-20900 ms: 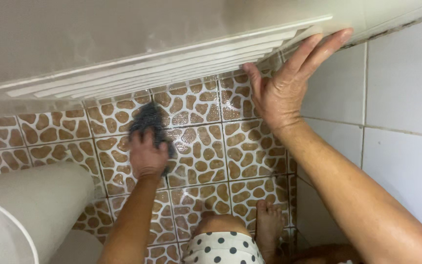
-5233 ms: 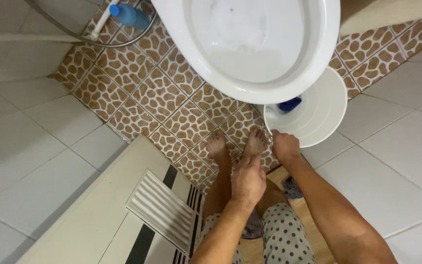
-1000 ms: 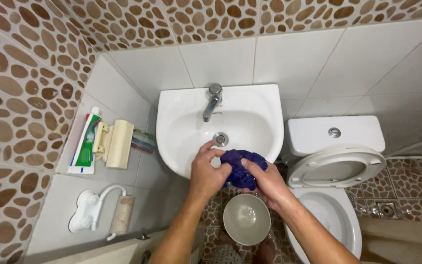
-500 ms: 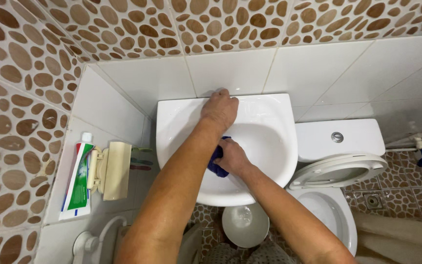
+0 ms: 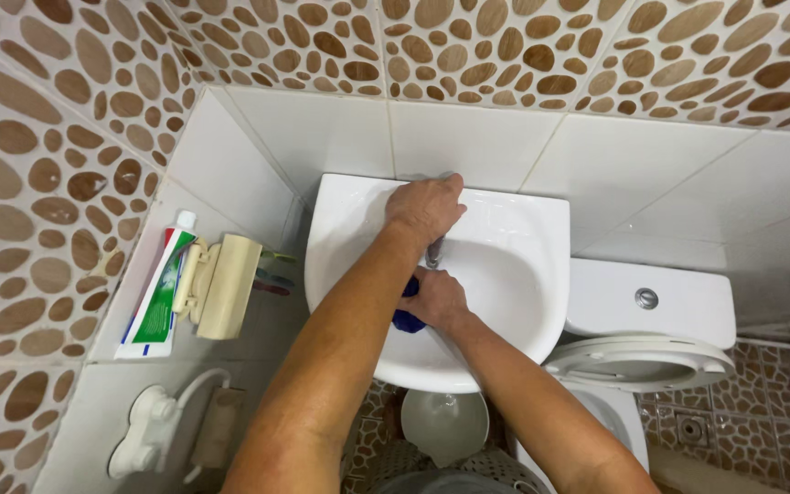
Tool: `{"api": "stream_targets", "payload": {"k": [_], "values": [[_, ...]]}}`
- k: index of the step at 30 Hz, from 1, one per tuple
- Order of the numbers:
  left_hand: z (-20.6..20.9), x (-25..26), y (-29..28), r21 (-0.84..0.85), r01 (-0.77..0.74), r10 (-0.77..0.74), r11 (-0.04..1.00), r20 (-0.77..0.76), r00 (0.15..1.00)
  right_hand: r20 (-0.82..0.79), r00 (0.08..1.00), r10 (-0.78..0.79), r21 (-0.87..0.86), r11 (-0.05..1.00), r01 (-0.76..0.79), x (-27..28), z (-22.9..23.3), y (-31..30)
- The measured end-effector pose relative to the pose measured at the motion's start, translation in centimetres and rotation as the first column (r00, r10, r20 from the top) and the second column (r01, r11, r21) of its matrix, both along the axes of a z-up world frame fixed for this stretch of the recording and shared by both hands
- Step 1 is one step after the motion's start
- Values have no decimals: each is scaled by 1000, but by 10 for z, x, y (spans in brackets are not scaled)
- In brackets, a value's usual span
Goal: The person cleans the bathroom floor near the toilet and sink by scrubbing with a cloth and a steel wool pad, rinsing the surfaces with water from a bidet sprayer, and using a bucket to gather and pour water.
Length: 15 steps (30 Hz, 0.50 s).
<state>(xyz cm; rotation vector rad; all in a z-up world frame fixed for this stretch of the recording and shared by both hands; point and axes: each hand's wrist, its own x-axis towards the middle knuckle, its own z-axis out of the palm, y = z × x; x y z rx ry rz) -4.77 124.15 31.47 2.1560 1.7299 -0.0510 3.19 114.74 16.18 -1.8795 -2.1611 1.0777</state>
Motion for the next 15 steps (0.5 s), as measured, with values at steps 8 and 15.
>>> {"api": "stream_targets", "payload": {"k": [8,15], "values": [[9,21,-11,-31,-270,269,962,-22,963,-401,874,-275,-170,960,224,18,-38,13],[-58,-3,-42,-76,-589,427,805,763,485,-159,983,97,371,928,-32,14,-91,4]]}}
